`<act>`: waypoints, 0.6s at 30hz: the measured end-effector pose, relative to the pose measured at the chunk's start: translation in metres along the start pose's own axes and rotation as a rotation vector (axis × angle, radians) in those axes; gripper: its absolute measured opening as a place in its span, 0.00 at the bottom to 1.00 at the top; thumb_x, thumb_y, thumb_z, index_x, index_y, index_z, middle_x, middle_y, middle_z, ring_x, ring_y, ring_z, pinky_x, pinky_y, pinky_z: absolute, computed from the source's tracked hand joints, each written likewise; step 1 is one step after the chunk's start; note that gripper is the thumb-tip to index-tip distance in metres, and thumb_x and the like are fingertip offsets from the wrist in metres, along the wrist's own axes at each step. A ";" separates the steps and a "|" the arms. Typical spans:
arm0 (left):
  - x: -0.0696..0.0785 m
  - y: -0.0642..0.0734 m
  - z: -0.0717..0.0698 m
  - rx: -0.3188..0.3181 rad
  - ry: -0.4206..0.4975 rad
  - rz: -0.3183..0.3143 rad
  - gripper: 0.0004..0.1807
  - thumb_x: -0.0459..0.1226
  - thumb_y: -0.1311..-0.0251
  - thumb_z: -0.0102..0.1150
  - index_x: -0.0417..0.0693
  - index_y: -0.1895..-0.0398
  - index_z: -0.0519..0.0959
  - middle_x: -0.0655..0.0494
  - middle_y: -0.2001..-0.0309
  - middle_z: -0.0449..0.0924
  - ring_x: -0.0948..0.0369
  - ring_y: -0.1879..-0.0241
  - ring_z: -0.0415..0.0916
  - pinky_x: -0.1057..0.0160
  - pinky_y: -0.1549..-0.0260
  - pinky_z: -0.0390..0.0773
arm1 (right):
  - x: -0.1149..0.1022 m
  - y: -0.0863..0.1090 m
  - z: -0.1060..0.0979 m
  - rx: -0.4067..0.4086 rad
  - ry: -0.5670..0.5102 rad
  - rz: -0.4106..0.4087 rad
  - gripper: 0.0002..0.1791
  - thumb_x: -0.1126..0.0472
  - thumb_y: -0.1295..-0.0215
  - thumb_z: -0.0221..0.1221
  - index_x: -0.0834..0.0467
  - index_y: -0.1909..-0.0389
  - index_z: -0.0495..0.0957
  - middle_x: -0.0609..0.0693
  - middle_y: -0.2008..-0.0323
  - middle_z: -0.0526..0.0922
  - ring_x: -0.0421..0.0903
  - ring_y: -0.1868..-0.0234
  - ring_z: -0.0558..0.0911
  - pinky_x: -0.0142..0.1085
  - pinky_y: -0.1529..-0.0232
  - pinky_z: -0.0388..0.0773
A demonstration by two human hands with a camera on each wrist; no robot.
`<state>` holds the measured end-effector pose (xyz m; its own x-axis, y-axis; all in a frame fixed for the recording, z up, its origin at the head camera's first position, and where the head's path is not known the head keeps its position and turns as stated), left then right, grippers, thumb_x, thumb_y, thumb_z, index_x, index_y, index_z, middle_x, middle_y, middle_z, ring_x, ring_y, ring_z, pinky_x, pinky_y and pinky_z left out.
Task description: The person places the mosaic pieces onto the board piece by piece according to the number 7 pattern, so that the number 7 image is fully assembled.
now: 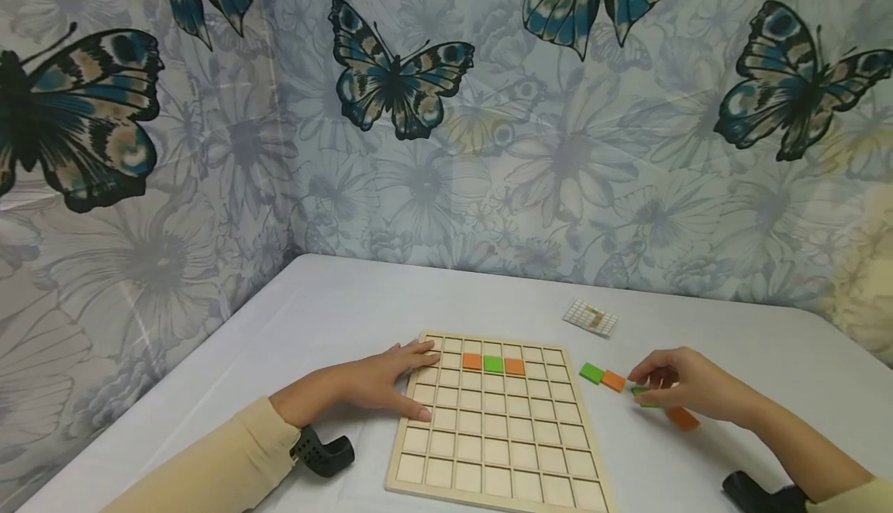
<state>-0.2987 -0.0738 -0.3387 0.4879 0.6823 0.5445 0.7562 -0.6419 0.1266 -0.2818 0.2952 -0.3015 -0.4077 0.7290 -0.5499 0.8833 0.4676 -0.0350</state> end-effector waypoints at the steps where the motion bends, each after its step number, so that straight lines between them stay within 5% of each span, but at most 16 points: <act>1: 0.000 0.000 0.000 0.000 0.001 0.003 0.46 0.57 0.50 0.64 0.60 0.29 0.56 0.58 0.25 0.41 0.47 0.26 0.32 0.44 0.29 0.41 | 0.001 0.001 0.000 0.001 0.001 0.000 0.16 0.56 0.45 0.65 0.62 0.60 0.80 0.45 0.67 0.79 0.32 0.72 0.73 0.28 0.73 0.73; 12: 0.000 -0.001 0.001 -0.013 0.011 0.012 0.46 0.57 0.50 0.63 0.59 0.28 0.56 0.58 0.25 0.41 0.46 0.26 0.31 0.44 0.30 0.40 | 0.016 0.009 -0.001 0.021 -0.004 0.094 0.18 0.55 0.48 0.67 0.63 0.60 0.80 0.48 0.71 0.75 0.31 0.74 0.70 0.28 0.76 0.72; 18: 0.001 0.000 0.000 -0.008 0.013 0.009 0.46 0.57 0.50 0.64 0.59 0.29 0.56 0.57 0.25 0.41 0.47 0.26 0.32 0.45 0.29 0.39 | 0.015 0.009 -0.002 0.033 0.040 0.066 0.16 0.58 0.47 0.67 0.63 0.61 0.81 0.47 0.72 0.76 0.31 0.75 0.69 0.28 0.76 0.71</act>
<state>-0.2982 -0.0731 -0.3384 0.4890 0.6717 0.5565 0.7484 -0.6508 0.1279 -0.2805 0.3118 -0.3087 -0.3566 0.7771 -0.5186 0.9154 0.4016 -0.0275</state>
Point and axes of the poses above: each hand's wrist, its own y-axis away from the middle knuckle, its own z-axis out of the palm, x = y × z, the point moved 7 cm from there along -y, towards the middle knuckle
